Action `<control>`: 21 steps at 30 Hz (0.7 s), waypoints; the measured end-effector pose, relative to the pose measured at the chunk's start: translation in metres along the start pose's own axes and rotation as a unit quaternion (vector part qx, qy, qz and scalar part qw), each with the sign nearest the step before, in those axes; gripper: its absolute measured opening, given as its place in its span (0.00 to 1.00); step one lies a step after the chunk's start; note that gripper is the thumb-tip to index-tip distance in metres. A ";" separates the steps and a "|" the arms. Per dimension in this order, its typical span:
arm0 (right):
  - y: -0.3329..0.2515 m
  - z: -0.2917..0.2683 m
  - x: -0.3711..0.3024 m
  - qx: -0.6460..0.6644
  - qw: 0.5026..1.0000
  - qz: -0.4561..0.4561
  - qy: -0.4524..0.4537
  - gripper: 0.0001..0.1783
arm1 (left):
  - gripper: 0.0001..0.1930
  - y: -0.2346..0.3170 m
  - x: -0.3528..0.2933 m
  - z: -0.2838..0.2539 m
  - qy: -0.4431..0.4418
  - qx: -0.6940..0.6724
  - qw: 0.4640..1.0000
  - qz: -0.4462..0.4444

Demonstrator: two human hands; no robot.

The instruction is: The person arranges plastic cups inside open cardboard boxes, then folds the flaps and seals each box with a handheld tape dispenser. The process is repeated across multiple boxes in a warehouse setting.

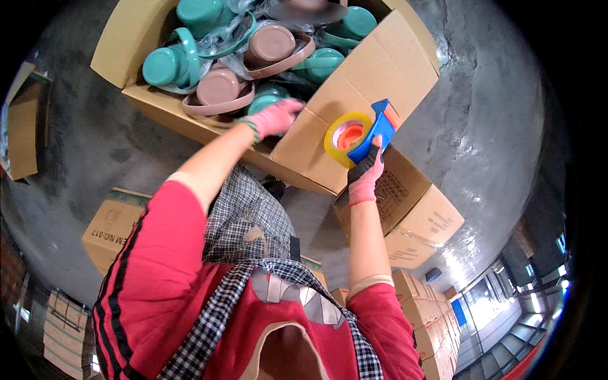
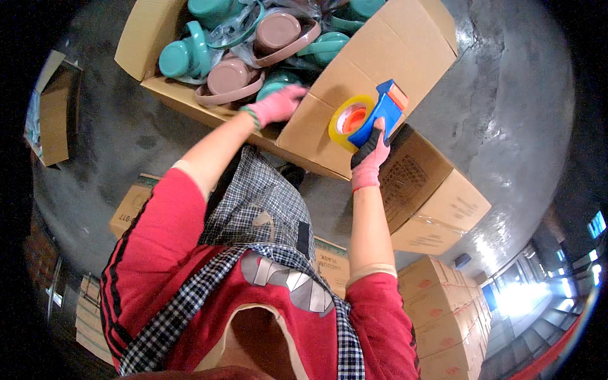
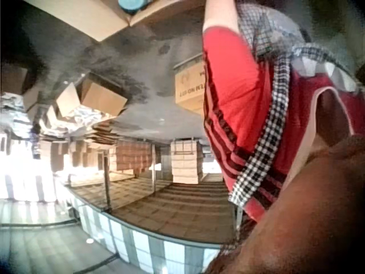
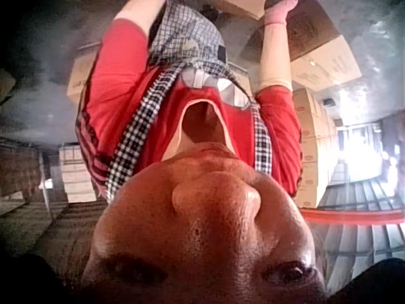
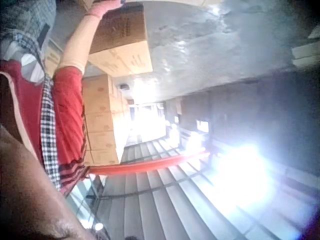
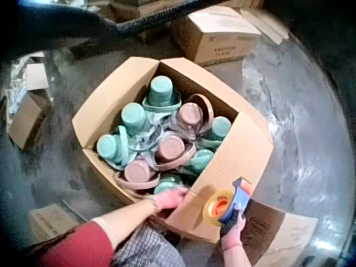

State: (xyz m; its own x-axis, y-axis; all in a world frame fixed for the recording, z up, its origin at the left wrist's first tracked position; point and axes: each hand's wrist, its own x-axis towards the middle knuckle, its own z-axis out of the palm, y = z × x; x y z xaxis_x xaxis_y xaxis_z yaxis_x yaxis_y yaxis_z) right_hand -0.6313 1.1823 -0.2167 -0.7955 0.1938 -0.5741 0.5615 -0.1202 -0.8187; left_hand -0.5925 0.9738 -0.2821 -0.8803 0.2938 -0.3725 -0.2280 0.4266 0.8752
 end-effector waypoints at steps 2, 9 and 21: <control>0.012 0.007 0.005 -0.047 0.998 0.003 0.040 0.24 | 0.19 -0.027 -0.021 -0.016 0.073 -0.582 0.810 0.006; 0.008 0.020 0.010 -0.096 0.995 -0.007 0.025 0.22 | 0.18 0.002 -0.113 -0.045 0.328 0.062 0.940 -0.064; 0.009 0.014 0.013 -0.087 0.995 0.008 0.052 0.21 | 0.27 -0.234 -0.217 -0.199 0.610 -0.528 0.564 -0.174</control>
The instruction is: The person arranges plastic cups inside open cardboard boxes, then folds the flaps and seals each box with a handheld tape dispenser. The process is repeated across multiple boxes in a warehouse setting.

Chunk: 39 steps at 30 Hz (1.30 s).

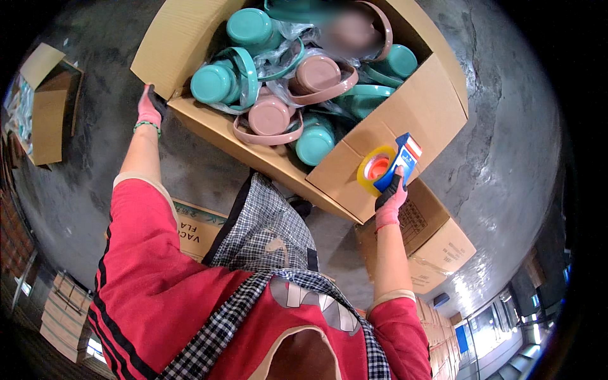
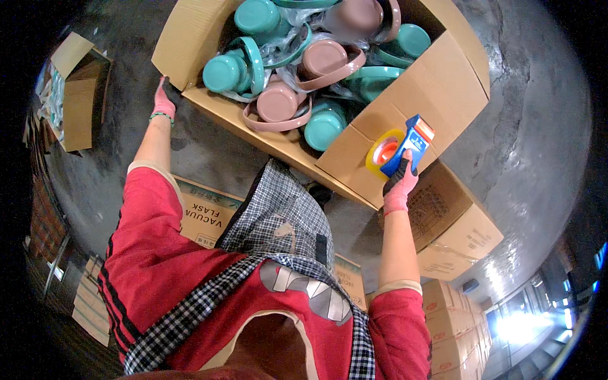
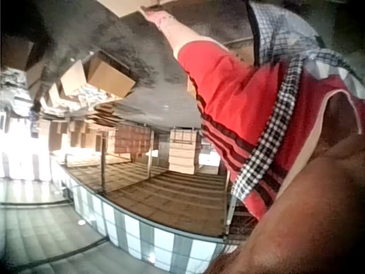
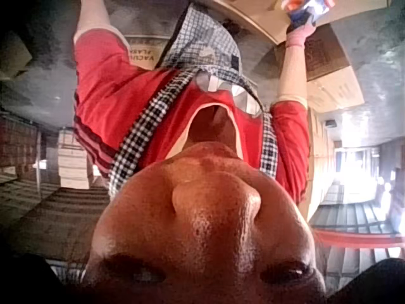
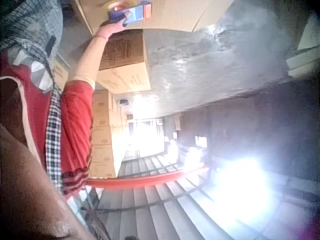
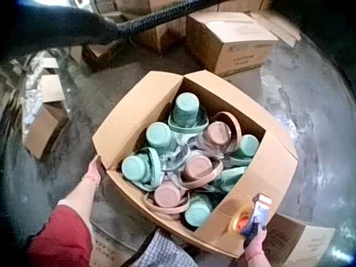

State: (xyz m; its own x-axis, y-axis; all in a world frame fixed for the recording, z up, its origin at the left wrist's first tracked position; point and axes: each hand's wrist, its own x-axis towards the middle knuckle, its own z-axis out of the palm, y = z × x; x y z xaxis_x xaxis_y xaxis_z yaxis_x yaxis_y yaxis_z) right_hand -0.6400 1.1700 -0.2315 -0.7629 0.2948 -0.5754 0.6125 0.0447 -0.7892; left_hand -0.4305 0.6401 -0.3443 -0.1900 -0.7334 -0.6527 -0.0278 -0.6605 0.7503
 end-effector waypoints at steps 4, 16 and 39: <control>-0.001 -0.009 0.002 -0.032 0.999 0.029 0.013 0.20 | 0.20 0.015 -0.010 -0.003 0.014 -0.130 0.991 0.019; -0.010 0.003 0.013 -0.061 0.998 0.013 0.025 0.23 | 0.44 -0.080 -0.196 0.087 -0.330 0.733 0.379 0.458; 0.013 0.010 0.011 0.022 1.000 -0.011 0.010 0.26 | 0.33 -0.148 -0.162 0.144 -0.448 0.618 0.171 0.623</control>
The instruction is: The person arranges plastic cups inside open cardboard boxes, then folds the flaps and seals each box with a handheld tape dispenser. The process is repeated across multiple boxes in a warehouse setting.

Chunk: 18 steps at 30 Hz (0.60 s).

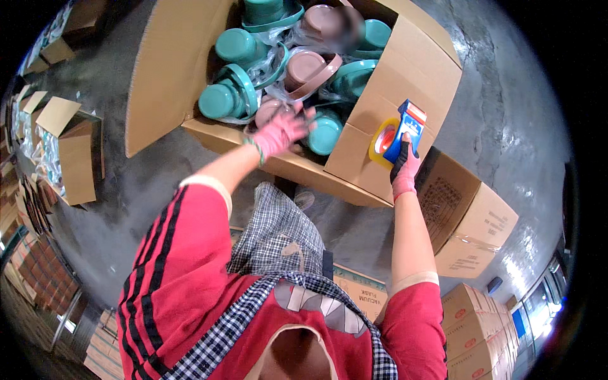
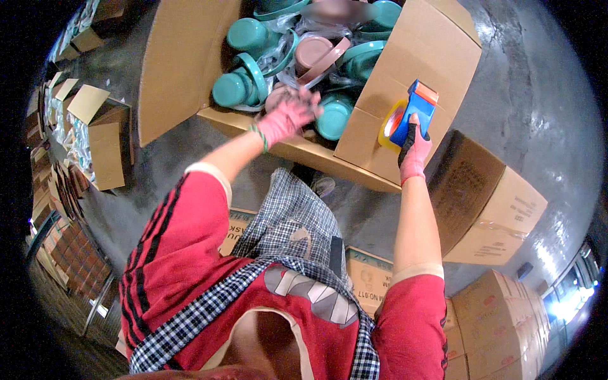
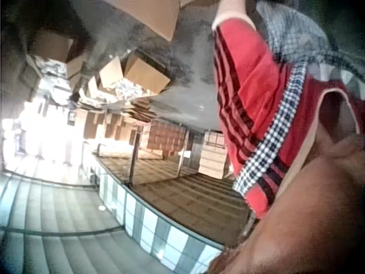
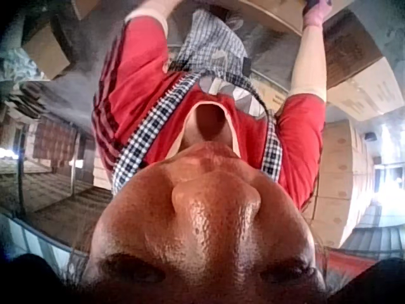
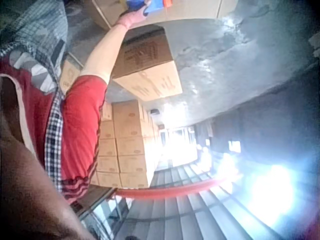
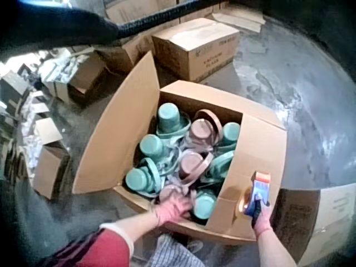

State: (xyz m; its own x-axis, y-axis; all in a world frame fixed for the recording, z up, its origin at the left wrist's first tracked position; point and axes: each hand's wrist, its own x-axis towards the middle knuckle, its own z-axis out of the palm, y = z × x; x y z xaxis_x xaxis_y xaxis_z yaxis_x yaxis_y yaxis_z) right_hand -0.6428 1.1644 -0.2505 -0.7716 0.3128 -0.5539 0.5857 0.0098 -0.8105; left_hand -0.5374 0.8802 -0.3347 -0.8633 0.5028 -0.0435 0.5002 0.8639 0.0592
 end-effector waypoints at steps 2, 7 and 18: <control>-0.004 -0.006 -0.006 -0.021 1.000 -0.002 0.001 0.25 | 0.36 -0.056 0.041 -0.047 -0.218 -0.010 0.972 -0.090; -0.006 -0.007 -0.010 0.004 1.000 0.002 0.014 0.23 | 0.41 -0.109 0.029 -0.064 -0.228 0.054 0.962 -0.139; -0.001 -0.014 -0.006 0.004 0.999 0.039 0.004 0.21 | 0.41 -0.096 0.079 -0.076 -0.163 0.004 0.949 -0.271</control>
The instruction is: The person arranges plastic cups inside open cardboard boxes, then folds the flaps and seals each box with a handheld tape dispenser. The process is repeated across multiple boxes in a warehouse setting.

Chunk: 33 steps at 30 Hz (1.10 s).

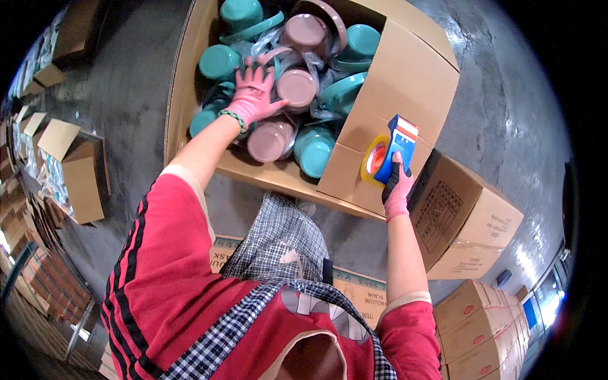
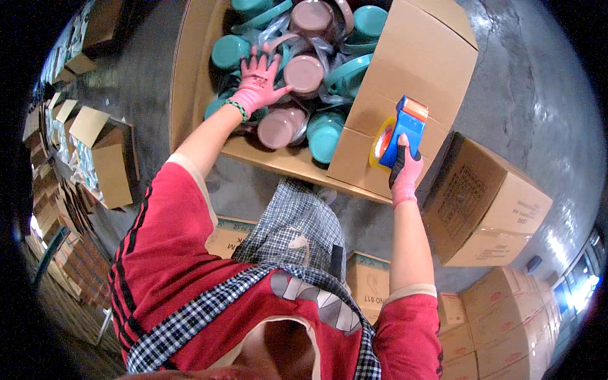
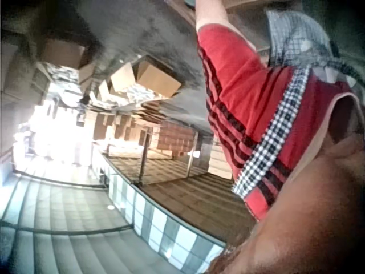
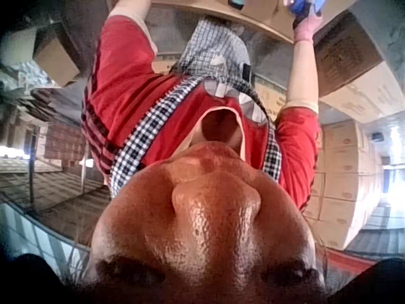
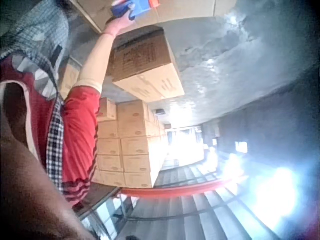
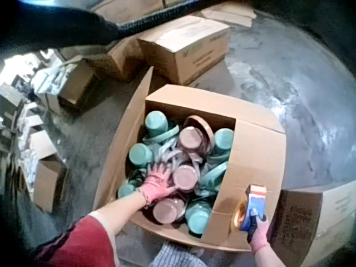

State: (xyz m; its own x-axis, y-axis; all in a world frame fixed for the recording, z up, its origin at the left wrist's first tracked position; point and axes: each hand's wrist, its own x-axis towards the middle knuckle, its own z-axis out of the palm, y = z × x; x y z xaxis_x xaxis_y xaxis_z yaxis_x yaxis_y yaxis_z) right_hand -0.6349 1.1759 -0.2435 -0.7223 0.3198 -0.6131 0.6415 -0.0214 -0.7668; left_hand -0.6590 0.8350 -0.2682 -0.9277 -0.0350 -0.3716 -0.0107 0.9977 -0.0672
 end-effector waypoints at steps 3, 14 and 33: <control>-0.003 -0.002 -0.008 -0.052 0.999 -0.006 -0.007 0.22 | 0.41 0.030 0.037 -0.033 0.199 -0.103 0.968 0.114; 0.011 -0.010 -0.002 -0.015 1.000 0.008 -0.002 0.22 | 0.44 0.070 0.117 -0.054 -0.008 0.071 0.993 0.092; 0.020 -0.001 0.005 0.066 0.998 -0.017 -0.009 0.21 | 0.37 -0.042 -0.071 -0.010 0.020 0.023 0.958 -0.284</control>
State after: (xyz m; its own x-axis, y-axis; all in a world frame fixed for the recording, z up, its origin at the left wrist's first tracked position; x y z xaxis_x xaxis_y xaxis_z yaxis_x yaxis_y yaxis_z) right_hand -0.6260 1.1778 -0.2618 -0.7486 0.3065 -0.5879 0.5768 -0.1362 -0.8055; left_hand -0.5960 0.7960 -0.2298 -0.7910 -0.5677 -0.2279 -0.5017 0.8152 -0.2893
